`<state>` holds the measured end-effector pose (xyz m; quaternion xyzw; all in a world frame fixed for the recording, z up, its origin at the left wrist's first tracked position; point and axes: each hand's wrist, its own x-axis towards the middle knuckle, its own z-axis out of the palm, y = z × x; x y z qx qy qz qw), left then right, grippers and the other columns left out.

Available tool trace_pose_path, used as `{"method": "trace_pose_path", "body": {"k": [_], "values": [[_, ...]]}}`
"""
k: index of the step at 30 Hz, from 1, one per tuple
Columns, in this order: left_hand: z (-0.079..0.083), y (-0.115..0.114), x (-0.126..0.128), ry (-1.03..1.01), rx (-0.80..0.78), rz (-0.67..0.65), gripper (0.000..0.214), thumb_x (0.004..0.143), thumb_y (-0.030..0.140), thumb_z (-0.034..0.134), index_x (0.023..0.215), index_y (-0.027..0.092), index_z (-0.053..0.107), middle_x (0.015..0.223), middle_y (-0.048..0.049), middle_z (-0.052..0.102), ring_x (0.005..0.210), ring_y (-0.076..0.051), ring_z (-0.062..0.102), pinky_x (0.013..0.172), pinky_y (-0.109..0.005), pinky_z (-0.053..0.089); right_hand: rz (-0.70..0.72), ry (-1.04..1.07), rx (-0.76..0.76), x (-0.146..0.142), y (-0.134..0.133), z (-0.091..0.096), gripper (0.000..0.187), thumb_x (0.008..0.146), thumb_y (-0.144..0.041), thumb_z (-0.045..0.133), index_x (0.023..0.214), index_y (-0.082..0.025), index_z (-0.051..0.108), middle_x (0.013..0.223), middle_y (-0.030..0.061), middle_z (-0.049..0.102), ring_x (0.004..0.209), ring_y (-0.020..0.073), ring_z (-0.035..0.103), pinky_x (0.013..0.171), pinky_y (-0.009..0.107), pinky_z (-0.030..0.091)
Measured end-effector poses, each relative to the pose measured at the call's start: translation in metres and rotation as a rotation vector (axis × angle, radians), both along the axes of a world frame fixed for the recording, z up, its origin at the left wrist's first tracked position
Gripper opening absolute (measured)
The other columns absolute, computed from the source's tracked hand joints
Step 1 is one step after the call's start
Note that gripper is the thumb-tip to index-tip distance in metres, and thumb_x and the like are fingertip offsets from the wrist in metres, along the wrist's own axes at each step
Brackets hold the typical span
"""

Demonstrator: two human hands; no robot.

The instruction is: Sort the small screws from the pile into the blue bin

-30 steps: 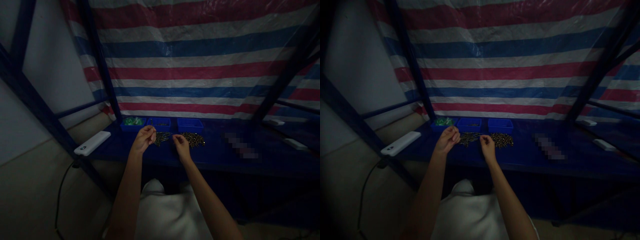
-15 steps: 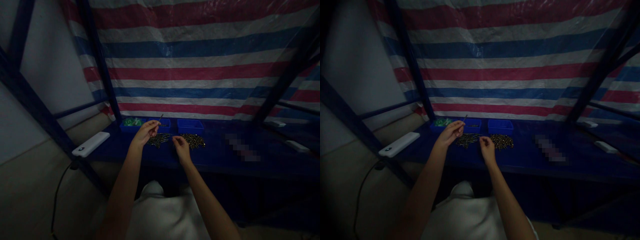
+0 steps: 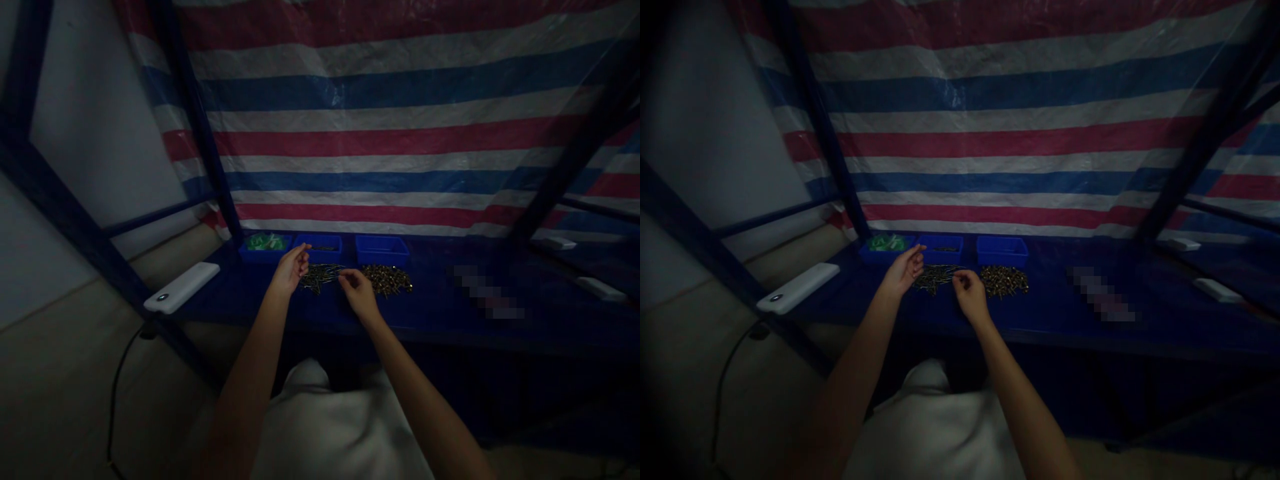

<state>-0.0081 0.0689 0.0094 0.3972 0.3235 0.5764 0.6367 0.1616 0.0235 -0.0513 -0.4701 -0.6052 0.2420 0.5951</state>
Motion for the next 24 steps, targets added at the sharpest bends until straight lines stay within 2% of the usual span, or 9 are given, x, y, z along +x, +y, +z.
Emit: {"method": "trace_pose_path", "body": {"k": [4, 6, 9, 13, 19, 24], "values": [[-0.014, -0.024, 0.001, 0.027, 0.018, 0.091, 0.031, 0.064, 0.038, 0.067, 0.080, 0.013, 0.057, 0.049, 0.0072, 0.043, 0.033, -0.002, 0.034, 0.033, -0.016, 0.018, -0.056, -0.521, 0.018, -0.003, 0.007, 0.006, 0.012, 0.078, -0.019, 0.053, 0.087, -0.019, 0.060, 0.094, 0.0068, 0.058, 0.088, 0.0186, 0.051, 0.080, 0.034, 0.040], [-0.020, -0.035, 0.003, 0.076, 0.026, 0.138, 0.032, 0.064, 0.041, 0.066, 0.079, 0.014, 0.058, 0.049, 0.0069, 0.044, 0.033, -0.002, 0.034, 0.033, -0.016, 0.017, -0.087, -0.743, -0.031, -0.005, 0.010, 0.011, 0.013, 0.079, -0.019, 0.053, 0.091, -0.019, 0.059, 0.099, 0.0082, 0.056, 0.095, 0.0212, 0.047, 0.081, 0.035, 0.039], [-0.026, -0.045, 0.008, 0.186, 0.042, 0.203, 0.034, 0.064, 0.045, 0.065, 0.078, 0.014, 0.059, 0.048, 0.0061, 0.046, 0.032, -0.002, 0.034, 0.034, -0.016, 0.016, -0.106, -0.959, -0.109, -0.007, 0.014, 0.019, 0.014, 0.080, -0.022, 0.053, 0.093, -0.020, 0.058, 0.103, 0.0089, 0.054, 0.099, 0.0230, 0.044, 0.078, 0.035, 0.039], [-0.027, -0.051, 0.009, 0.346, 0.114, 0.263, 0.034, 0.066, 0.046, 0.062, 0.076, 0.013, 0.061, 0.048, 0.0047, 0.048, 0.033, -0.002, 0.035, 0.035, -0.017, 0.018, -0.089, -1.091, -0.132, -0.007, 0.019, 0.024, 0.013, 0.082, -0.025, 0.051, 0.093, -0.020, 0.057, 0.104, 0.0087, 0.053, 0.099, 0.0231, 0.043, 0.076, 0.034, 0.037], [-0.031, -0.052, 0.008, 0.530, 0.233, 0.319, 0.030, 0.072, 0.043, 0.057, 0.077, 0.013, 0.061, 0.047, 0.0041, 0.048, 0.037, -0.005, 0.038, 0.039, -0.018, 0.027, -0.068, -1.165, -0.129, -0.004, 0.020, 0.029, 0.014, 0.084, -0.021, 0.045, 0.093, -0.019, 0.056, 0.104, 0.0089, 0.053, 0.098, 0.0229, 0.044, 0.076, 0.034, 0.036], [-0.042, -0.046, 0.008, 0.731, 0.381, 0.347, 0.028, 0.072, 0.040, 0.057, 0.080, 0.015, 0.064, 0.049, 0.0028, 0.051, 0.045, -0.008, 0.046, 0.045, -0.019, 0.032, -0.065, -1.178, 0.062, 0.001, 0.010, 0.045, 0.015, 0.084, -0.017, 0.043, 0.093, -0.019, 0.055, 0.103, 0.0095, 0.054, 0.094, 0.0237, 0.044, 0.073, 0.034, 0.036]]}}
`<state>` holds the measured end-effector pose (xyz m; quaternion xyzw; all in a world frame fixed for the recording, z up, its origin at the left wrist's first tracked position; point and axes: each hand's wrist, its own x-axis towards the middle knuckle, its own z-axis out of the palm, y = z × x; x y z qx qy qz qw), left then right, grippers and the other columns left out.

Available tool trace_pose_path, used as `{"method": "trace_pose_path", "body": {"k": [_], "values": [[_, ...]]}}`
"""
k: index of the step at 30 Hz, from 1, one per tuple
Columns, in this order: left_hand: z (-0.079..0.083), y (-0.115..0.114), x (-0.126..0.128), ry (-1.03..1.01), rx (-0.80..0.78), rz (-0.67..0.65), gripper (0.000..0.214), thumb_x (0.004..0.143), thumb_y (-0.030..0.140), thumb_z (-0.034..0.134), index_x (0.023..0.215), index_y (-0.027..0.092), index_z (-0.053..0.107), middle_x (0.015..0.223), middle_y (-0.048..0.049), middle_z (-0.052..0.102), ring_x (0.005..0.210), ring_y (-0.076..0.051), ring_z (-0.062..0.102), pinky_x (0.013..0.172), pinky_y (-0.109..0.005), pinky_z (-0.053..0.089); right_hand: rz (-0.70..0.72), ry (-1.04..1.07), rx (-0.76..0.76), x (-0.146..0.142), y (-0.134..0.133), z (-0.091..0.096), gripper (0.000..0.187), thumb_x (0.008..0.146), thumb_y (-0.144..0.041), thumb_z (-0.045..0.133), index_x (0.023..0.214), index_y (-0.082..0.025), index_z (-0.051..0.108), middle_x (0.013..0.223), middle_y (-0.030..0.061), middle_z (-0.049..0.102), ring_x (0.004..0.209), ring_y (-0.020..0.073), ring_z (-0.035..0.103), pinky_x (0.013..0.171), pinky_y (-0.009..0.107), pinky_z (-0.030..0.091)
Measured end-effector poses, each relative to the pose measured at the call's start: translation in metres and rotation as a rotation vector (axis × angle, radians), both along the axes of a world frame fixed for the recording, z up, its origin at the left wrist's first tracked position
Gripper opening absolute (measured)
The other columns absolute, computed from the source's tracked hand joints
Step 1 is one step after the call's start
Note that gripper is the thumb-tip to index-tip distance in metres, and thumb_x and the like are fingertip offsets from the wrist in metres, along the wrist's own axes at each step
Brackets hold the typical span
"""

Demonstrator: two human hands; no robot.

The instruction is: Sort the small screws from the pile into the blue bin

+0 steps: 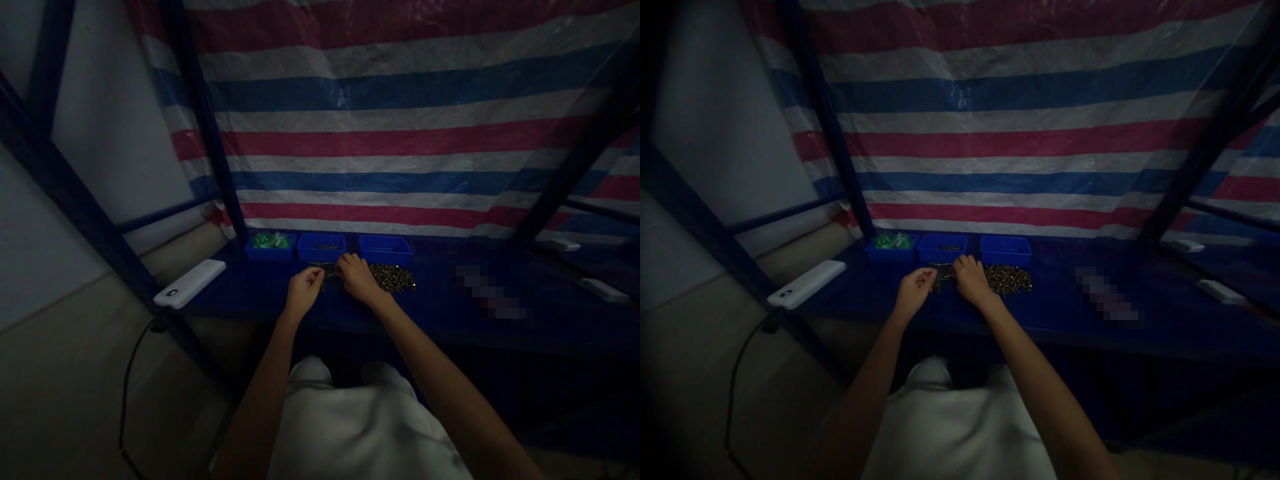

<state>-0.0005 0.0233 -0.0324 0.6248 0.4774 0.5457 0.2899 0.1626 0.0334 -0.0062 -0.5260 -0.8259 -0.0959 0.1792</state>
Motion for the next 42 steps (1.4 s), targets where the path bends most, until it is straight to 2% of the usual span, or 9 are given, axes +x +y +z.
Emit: {"method": "trace_pose_path", "body": {"k": [4, 15, 19, 24, 27, 31, 33, 38, 42], "values": [[-0.002, 0.003, 0.000, 0.106, 0.014, -0.075, 0.025, 0.073, 0.039, 0.057, 0.080, 0.017, 0.066, 0.049, 0.0014, 0.053, 0.044, -0.009, 0.046, 0.046, -0.020, 0.032, 0.095, -0.011, 0.089, 0.003, -0.007, 0.013, 0.018, 0.084, -0.013, 0.040, 0.092, -0.019, 0.055, 0.100, 0.0107, 0.056, 0.091, 0.0247, 0.045, 0.072, 0.035, 0.034], [0.010, 0.002, 0.005, -0.021, -0.091, -0.208, 0.018, 0.067, 0.033, 0.063, 0.067, 0.015, 0.062, 0.047, 0.0020, 0.052, 0.042, -0.008, 0.046, 0.046, -0.019, 0.032, 0.191, -0.011, 0.133, 0.005, -0.019, 0.029, 0.020, 0.085, -0.011, 0.039, 0.095, -0.019, 0.055, 0.105, 0.0102, 0.057, 0.095, 0.0240, 0.045, 0.076, 0.035, 0.033], [0.013, 0.000, 0.009, -0.150, -0.153, -0.160, 0.022, 0.065, 0.034, 0.065, 0.065, 0.013, 0.061, 0.044, 0.0029, 0.050, 0.040, -0.007, 0.042, 0.043, -0.018, 0.029, 0.148, 0.250, 0.222, 0.009, -0.021, 0.018, 0.018, 0.087, -0.021, 0.042, 0.101, -0.019, 0.053, 0.110, 0.0093, 0.056, 0.097, 0.0226, 0.047, 0.079, 0.035, 0.035], [0.029, -0.001, 0.015, -0.343, -0.215, -0.124, 0.026, 0.066, 0.037, 0.066, 0.072, 0.013, 0.062, 0.044, 0.0051, 0.045, 0.036, -0.004, 0.034, 0.038, -0.018, 0.021, 0.075, 0.675, 0.361, 0.009, -0.020, -0.016, 0.021, 0.087, -0.022, 0.035, 0.098, -0.018, 0.053, 0.100, 0.0098, 0.057, 0.095, 0.0202, 0.051, 0.083, 0.036, 0.038], [0.049, -0.005, 0.015, -0.450, -0.150, -0.196, 0.027, 0.066, 0.038, 0.067, 0.075, 0.013, 0.063, 0.045, 0.0056, 0.043, 0.036, -0.002, 0.031, 0.037, -0.017, 0.018, 0.088, 0.764, 0.352, 0.008, -0.020, -0.028, 0.019, 0.086, -0.023, 0.036, 0.096, -0.019, 0.053, 0.094, 0.0090, 0.056, 0.092, 0.0195, 0.052, 0.083, 0.036, 0.040], [0.064, -0.012, 0.012, -0.661, -0.038, -0.331, 0.024, 0.070, 0.040, 0.064, 0.079, 0.017, 0.060, 0.044, 0.0083, 0.036, 0.034, -0.002, 0.027, 0.038, -0.017, 0.022, 0.084, 0.816, 0.334, 0.009, -0.023, -0.029, 0.019, 0.086, -0.023, 0.037, 0.095, -0.019, 0.053, 0.091, 0.0080, 0.055, 0.087, 0.0187, 0.052, 0.081, 0.035, 0.042], [0.061, -0.009, 0.010, -0.588, -0.084, -0.326, 0.023, 0.069, 0.038, 0.065, 0.077, 0.016, 0.060, 0.044, 0.0077, 0.039, 0.034, -0.002, 0.029, 0.038, -0.017, 0.022, 0.089, 0.817, 0.318, 0.010, -0.024, -0.028, 0.019, 0.086, -0.023, 0.037, 0.095, -0.019, 0.053, 0.091, 0.0081, 0.055, 0.088, 0.0189, 0.052, 0.081, 0.035, 0.042], [0.042, 0.007, 0.008, -0.184, -0.144, -0.082, 0.017, 0.063, 0.027, 0.069, 0.059, 0.014, 0.059, 0.043, 0.0031, 0.049, 0.039, -0.006, 0.041, 0.040, -0.018, 0.024, 0.094, 0.800, 0.297, 0.010, -0.026, -0.028, 0.018, 0.085, -0.023, 0.037, 0.094, -0.019, 0.053, 0.093, 0.0085, 0.055, 0.090, 0.0190, 0.052, 0.081, 0.034, 0.042], [0.048, 0.001, 0.001, -0.228, -0.148, -0.243, 0.018, 0.065, 0.031, 0.068, 0.068, 0.014, 0.062, 0.045, 0.0034, 0.048, 0.038, -0.005, 0.038, 0.039, -0.018, 0.024, 0.100, 0.792, 0.291, 0.009, -0.025, -0.029, 0.018, 0.085, -0.022, 0.038, 0.095, -0.018, 0.052, 0.092, 0.0085, 0.055, 0.089, 0.0189, 0.052, 0.082, 0.034, 0.043]]}}
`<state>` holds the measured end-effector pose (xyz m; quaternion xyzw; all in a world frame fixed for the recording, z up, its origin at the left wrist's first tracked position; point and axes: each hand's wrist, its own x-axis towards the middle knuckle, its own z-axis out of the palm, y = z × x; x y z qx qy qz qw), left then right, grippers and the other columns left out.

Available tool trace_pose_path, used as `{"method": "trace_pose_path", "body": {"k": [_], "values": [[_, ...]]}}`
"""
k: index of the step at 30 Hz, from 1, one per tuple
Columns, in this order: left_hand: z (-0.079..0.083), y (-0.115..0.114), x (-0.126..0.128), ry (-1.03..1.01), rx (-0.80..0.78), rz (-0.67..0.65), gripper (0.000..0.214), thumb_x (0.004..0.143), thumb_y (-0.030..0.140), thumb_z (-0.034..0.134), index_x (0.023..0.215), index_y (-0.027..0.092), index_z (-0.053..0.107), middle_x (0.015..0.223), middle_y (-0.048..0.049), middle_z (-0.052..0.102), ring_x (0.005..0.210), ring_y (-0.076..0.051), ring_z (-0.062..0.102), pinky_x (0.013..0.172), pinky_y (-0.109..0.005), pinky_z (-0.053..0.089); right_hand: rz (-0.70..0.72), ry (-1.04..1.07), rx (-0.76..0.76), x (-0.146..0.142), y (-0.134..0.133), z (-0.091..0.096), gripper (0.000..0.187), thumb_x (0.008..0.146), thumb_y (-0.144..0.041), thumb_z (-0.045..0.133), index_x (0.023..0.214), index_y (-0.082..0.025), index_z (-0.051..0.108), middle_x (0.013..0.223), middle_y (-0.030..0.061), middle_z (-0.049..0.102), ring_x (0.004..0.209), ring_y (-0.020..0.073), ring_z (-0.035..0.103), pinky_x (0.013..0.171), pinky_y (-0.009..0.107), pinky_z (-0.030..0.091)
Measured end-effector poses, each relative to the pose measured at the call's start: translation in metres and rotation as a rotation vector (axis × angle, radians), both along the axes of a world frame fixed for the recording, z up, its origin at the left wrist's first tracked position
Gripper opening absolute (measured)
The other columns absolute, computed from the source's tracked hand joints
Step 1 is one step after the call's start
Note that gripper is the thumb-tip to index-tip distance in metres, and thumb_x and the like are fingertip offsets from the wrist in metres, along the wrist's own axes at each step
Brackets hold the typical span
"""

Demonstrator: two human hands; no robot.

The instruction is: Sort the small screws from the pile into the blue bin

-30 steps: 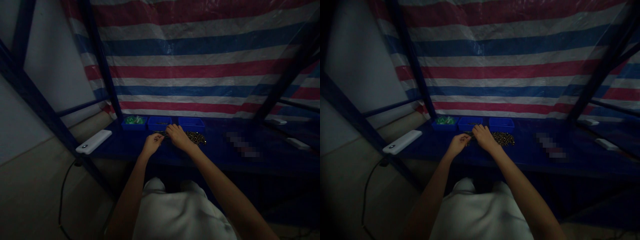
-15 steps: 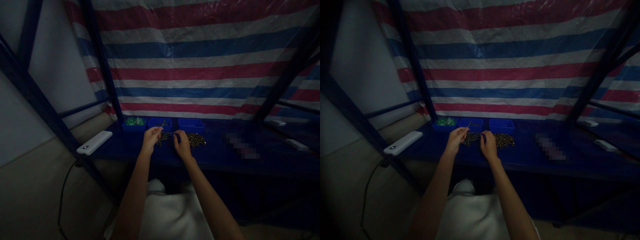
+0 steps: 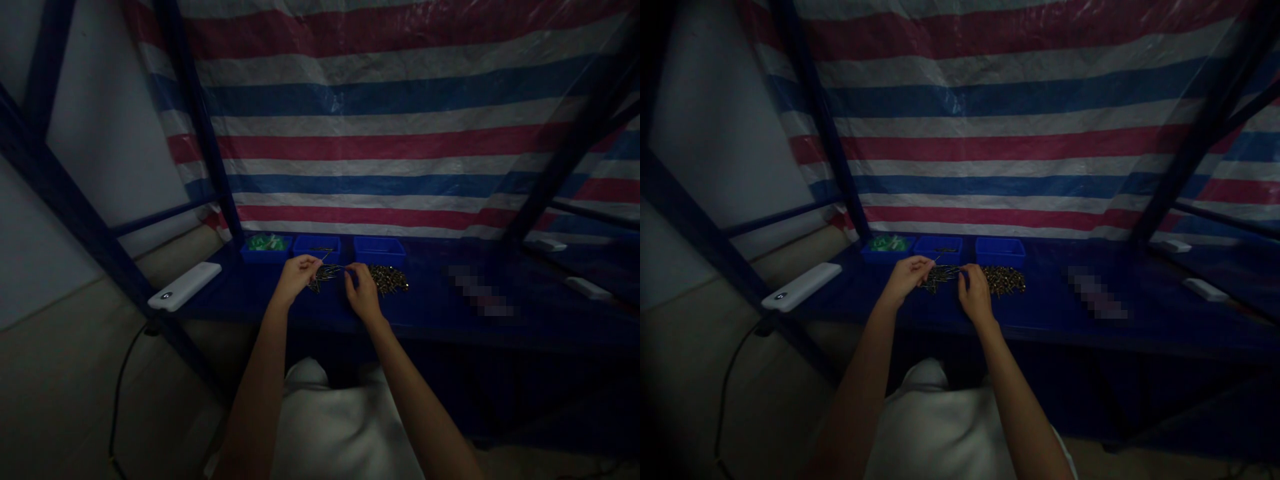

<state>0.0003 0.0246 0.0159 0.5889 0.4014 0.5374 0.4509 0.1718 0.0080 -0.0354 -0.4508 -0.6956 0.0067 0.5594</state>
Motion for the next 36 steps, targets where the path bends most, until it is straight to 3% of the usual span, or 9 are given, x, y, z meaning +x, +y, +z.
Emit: {"method": "trace_pose_path", "body": {"k": [2, 5, 10, 18, 27, 31, 36], "values": [[0.005, -0.006, -0.004, -0.194, 0.009, -0.097, 0.021, 0.068, 0.036, 0.066, 0.073, 0.016, 0.061, 0.044, 0.0058, 0.042, 0.036, -0.004, 0.032, 0.038, -0.018, 0.022, 0.004, -0.004, -0.005, 0.000, 0.000, 0.000, 0.018, 0.085, -0.023, 0.038, 0.096, -0.019, 0.052, 0.093, 0.0086, 0.055, 0.089, 0.0190, 0.052, 0.082, 0.035, 0.043], [0.006, -0.009, -0.007, -0.412, 0.026, -0.142, 0.022, 0.071, 0.038, 0.064, 0.075, 0.018, 0.058, 0.043, 0.0084, 0.034, 0.034, -0.002, 0.025, 0.039, -0.017, 0.023, 0.001, -0.009, -0.011, 0.001, 0.000, -0.001, 0.019, 0.085, -0.023, 0.038, 0.096, -0.019, 0.052, 0.093, 0.0087, 0.055, 0.090, 0.0193, 0.052, 0.082, 0.035, 0.043], [0.004, -0.001, -0.006, -0.053, -0.079, -0.180, 0.024, 0.065, 0.035, 0.069, 0.073, 0.014, 0.062, 0.047, 0.0037, 0.047, 0.037, -0.003, 0.037, 0.036, -0.017, 0.020, 0.002, -0.015, -0.010, 0.002, 0.000, -0.002, 0.019, 0.085, -0.022, 0.038, 0.096, -0.019, 0.052, 0.093, 0.0085, 0.055, 0.090, 0.0195, 0.053, 0.082, 0.035, 0.043], [0.012, 0.028, -0.014, -0.212, -0.091, -0.126, 0.026, 0.066, 0.037, 0.067, 0.076, 0.014, 0.061, 0.047, 0.0057, 0.043, 0.033, -0.001, 0.032, 0.034, -0.016, 0.016, 0.005, -0.009, -0.017, 0.002, 0.000, -0.003, 0.018, 0.086, -0.021, 0.037, 0.096, -0.019, 0.052, 0.093, 0.0080, 0.055, 0.090, 0.0187, 0.053, 0.082, 0.034, 0.043], [-0.002, 0.081, -0.006, -0.241, -0.230, -0.077, 0.029, 0.064, 0.037, 0.067, 0.078, 0.012, 0.062, 0.050, 0.0047, 0.046, 0.034, -0.002, 0.036, 0.033, -0.016, 0.018, 0.015, -0.018, -0.021, 0.002, -0.001, -0.001, 0.017, 0.085, -0.019, 0.038, 0.096, -0.019, 0.052, 0.093, 0.0080, 0.056, 0.089, 0.0185, 0.053, 0.082, 0.034, 0.043], [-0.007, 0.083, -0.005, -0.194, -0.294, -0.063, 0.042, 0.066, 0.045, 0.064, 0.091, 0.012, 0.063, 0.053, 0.0025, 0.051, 0.035, -0.003, 0.040, 0.033, -0.016, 0.020, 0.023, -0.018, -0.023, 0.001, 0.000, -0.001, 0.018, 0.085, -0.020, 0.038, 0.096, -0.019, 0.052, 0.093, 0.0079, 0.056, 0.089, 0.0185, 0.053, 0.082, 0.034, 0.043], [-0.013, 0.064, -0.010, -0.182, -0.201, 0.086, 0.039, 0.064, 0.043, 0.065, 0.087, 0.012, 0.062, 0.051, 0.0045, 0.050, 0.034, -0.002, 0.037, 0.033, -0.015, 0.018, 0.023, -0.031, -0.034, 0.002, 0.002, -0.004, 0.018, 0.085, -0.021, 0.038, 0.096, -0.020, 0.053, 0.093, 0.0078, 0.056, 0.089, 0.0190, 0.053, 0.082, 0.034, 0.043]]}}
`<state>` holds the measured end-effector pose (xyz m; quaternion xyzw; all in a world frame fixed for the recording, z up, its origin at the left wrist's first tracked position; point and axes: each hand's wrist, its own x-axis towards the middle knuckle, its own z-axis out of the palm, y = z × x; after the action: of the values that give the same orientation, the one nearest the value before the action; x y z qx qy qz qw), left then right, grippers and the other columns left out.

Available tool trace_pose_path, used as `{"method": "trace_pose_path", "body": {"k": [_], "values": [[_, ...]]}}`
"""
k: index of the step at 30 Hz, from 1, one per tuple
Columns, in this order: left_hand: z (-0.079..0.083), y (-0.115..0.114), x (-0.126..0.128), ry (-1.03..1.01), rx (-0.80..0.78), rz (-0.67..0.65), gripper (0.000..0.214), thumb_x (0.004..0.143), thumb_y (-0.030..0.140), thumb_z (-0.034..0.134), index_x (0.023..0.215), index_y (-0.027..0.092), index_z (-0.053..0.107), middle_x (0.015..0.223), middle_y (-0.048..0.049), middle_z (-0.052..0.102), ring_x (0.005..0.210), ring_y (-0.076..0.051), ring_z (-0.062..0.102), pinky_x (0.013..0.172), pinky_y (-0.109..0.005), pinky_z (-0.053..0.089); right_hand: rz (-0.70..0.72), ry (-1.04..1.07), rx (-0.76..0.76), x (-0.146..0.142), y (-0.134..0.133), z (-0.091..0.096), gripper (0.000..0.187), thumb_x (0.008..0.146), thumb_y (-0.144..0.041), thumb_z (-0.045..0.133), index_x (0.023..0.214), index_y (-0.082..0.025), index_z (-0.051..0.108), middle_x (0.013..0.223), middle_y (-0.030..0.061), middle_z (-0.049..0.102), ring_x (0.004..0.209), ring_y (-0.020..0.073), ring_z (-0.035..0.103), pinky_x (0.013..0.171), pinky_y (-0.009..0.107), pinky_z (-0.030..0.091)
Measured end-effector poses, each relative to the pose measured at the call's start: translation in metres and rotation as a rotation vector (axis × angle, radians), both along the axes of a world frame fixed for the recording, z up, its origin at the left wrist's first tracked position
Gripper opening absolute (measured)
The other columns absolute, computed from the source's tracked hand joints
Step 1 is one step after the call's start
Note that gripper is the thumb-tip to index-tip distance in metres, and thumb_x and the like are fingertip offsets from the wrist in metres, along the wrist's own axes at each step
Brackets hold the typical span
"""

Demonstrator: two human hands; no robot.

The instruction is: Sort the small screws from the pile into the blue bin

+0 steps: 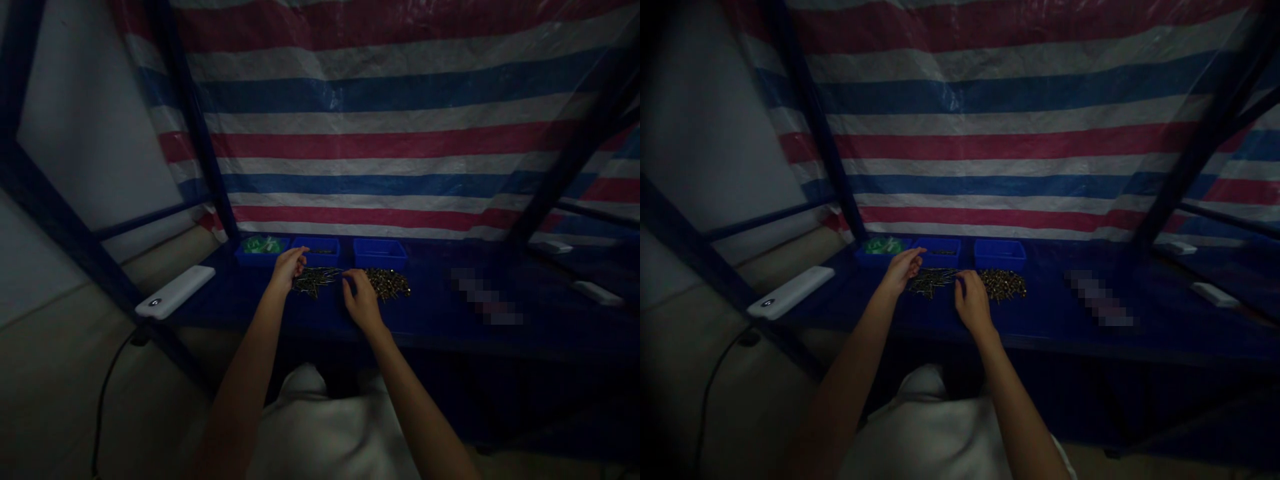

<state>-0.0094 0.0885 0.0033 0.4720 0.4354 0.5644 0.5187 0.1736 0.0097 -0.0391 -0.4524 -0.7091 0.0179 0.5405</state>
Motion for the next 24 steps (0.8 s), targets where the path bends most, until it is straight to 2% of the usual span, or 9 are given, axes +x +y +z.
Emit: {"method": "trace_pose_path", "body": {"k": [4, 10, 14, 18, 24], "values": [[-0.010, -0.024, 0.003, -0.031, 0.055, 0.107, 0.036, 0.065, 0.045, 0.063, 0.082, 0.013, 0.061, 0.047, 0.0061, 0.047, 0.031, -0.002, 0.034, 0.032, -0.016, 0.015, -0.055, -0.058, -0.078, 0.000, 0.007, -0.002, 0.018, 0.085, -0.022, 0.039, 0.093, -0.019, 0.054, 0.091, 0.0075, 0.057, 0.087, 0.0191, 0.053, 0.081, 0.033, 0.042], [-0.027, -0.052, 0.016, -0.047, 0.076, 0.162, 0.036, 0.065, 0.046, 0.062, 0.079, 0.013, 0.061, 0.045, 0.0065, 0.046, 0.031, -0.002, 0.033, 0.033, -0.016, 0.017, -0.253, -0.345, -0.372, -0.014, 0.025, 0.008, 0.018, 0.083, -0.022, 0.043, 0.086, -0.016, 0.060, 0.090, 0.0092, 0.060, 0.091, 0.0190, 0.053, 0.082, 0.030, 0.040], [-0.032, -0.057, 0.019, -0.018, 0.104, 0.175, 0.035, 0.067, 0.046, 0.062, 0.078, 0.012, 0.062, 0.045, 0.0058, 0.046, 0.032, -0.002, 0.034, 0.033, -0.016, 0.018, -0.337, -0.486, -0.505, -0.026, 0.035, 0.021, 0.022, 0.083, -0.024, 0.043, 0.089, -0.014, 0.062, 0.094, 0.0120, 0.062, 0.092, 0.0198, 0.055, 0.078, 0.029, 0.041], [-0.034, -0.059, 0.018, 0.000, 0.132, 0.171, 0.035, 0.068, 0.045, 0.061, 0.077, 0.012, 0.062, 0.044, 0.0052, 0.046, 0.033, -0.002, 0.034, 0.033, -0.016, 0.019, -0.361, -0.562, -0.595, -0.032, 0.047, 0.027, 0.025, 0.082, -0.023, 0.045, 0.093, -0.011, 0.064, 0.100, 0.0168, 0.062, 0.095, 0.0240, 0.057, 0.077, 0.031, 0.043], [-0.036, -0.060, 0.018, 0.002, 0.145, 0.172, 0.035, 0.069, 0.045, 0.061, 0.077, 0.012, 0.062, 0.044, 0.0053, 0.045, 0.033, -0.002, 0.033, 0.034, -0.016, 0.019, -0.309, -0.478, -0.747, -0.034, 0.060, 0.028, 0.028, 0.075, -0.017, 0.050, 0.099, -0.008, 0.063, 0.103, 0.0209, 0.063, 0.096, 0.0266, 0.060, 0.077, 0.033, 0.045]]}}
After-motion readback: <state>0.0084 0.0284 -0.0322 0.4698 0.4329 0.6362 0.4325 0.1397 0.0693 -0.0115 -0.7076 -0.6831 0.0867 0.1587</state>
